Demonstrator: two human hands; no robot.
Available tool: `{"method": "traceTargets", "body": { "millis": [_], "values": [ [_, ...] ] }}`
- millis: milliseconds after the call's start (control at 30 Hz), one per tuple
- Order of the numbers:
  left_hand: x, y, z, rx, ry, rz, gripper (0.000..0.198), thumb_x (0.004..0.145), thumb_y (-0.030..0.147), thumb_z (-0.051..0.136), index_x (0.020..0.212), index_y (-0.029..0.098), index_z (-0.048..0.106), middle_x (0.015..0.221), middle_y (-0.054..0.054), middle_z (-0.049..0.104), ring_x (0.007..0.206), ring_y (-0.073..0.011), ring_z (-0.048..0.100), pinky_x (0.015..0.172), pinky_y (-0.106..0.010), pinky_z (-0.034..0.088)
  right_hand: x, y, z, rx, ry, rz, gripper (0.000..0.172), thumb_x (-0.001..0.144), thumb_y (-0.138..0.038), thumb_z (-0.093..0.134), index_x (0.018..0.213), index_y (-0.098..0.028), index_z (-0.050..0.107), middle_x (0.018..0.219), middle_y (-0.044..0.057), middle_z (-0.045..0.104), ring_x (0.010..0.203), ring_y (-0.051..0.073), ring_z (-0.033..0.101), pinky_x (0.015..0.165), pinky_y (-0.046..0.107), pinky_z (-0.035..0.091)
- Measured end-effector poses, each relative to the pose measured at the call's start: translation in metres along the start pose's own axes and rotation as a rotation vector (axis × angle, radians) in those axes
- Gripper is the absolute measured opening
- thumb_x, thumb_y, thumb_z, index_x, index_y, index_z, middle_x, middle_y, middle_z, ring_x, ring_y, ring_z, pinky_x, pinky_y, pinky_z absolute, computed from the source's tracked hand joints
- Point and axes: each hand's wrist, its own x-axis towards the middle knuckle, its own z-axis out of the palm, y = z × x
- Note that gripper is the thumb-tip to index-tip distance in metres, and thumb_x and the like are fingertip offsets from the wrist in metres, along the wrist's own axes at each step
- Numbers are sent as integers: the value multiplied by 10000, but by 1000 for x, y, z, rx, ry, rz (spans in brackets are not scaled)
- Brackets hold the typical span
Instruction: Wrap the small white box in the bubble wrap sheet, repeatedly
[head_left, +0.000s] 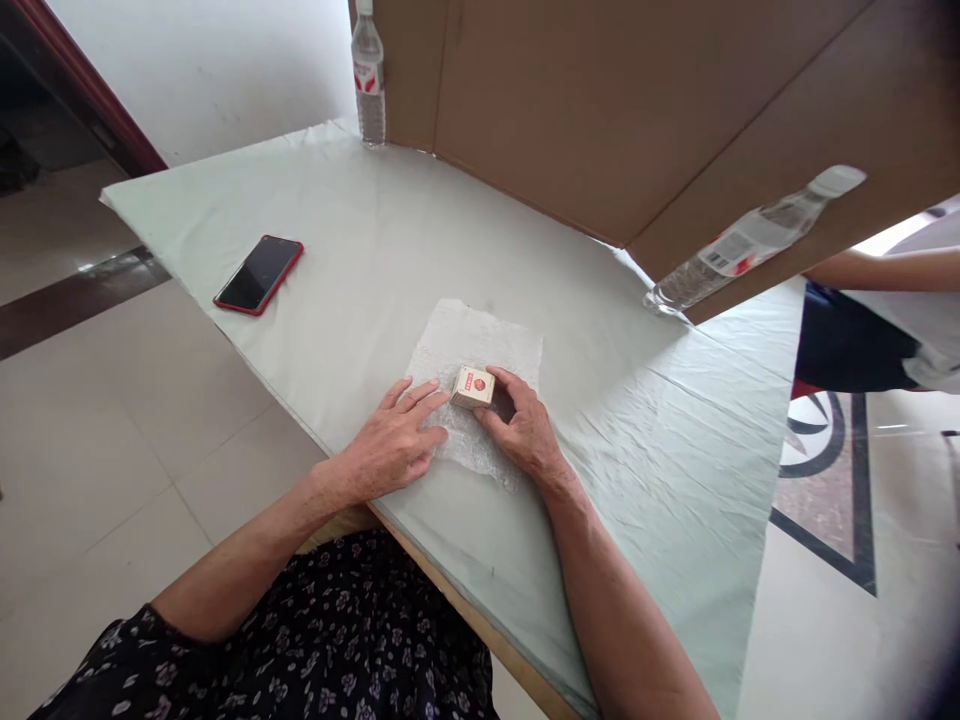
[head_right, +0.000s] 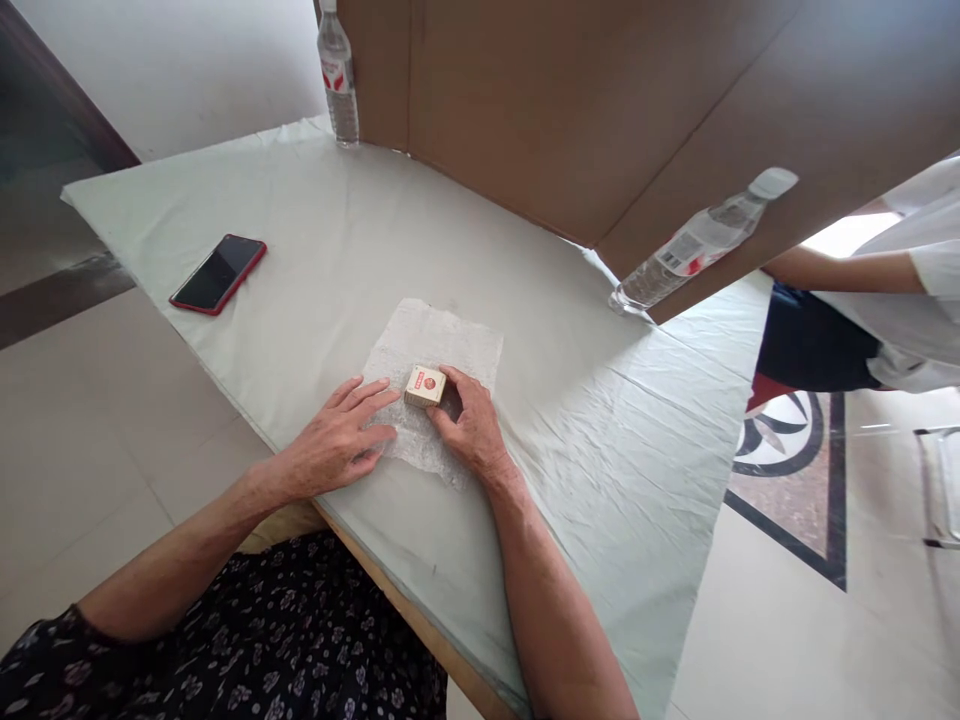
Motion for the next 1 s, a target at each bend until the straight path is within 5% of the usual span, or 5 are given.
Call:
{"method": "traceTargets", "body": {
  "millis": [300,500,600,833,1000],
  "values": [
    [39,-3,0,-265,313,-225,106,813,107,589,822,184,660,1266,-119,670,1206,-256,617,1036,-450,506,4,-9,-28,232,-128,126,532,844,-486,650,1331,-287,571,1387,92,609,1278,303,569,1093,515,425],
    [71,-11,-4,-520,192,-513,77,796,154,564,769,192,626,1069,-58,743,902,-193,687,731,-294,533,4,-19,-60,293,-194,122,586,775,-602,713,1262,-287,627,1317,77,654,1248,310,587,1074,496,435],
    [69,-15,-8,-615,142,-554,94,820,223,559,782,193,639,1066,-55,748,869,-193,680,682,-282,506,5,-24,-52,195,-90,137,367,743,-473,781,1027,-258,692,1221,70,703,1167,288,634,1036,467,457],
    [59,-31,-19,-539,69,-360,329,742,425,727,988,212,674,1180,-76,709,1167,-283,621,1026,-426,467,5,-23,-31,256,56,190,224,808,-410,702,713,-219,632,1082,72,746,997,235,676,890,387,498],
    [73,-24,-5,-590,89,-429,109,808,303,647,827,200,675,1133,-69,727,1063,-237,666,926,-363,511,6,-18,-29,384,45,249,236,774,-411,723,705,-210,621,1092,80,747,941,222,674,809,353,498]
  ]
}}
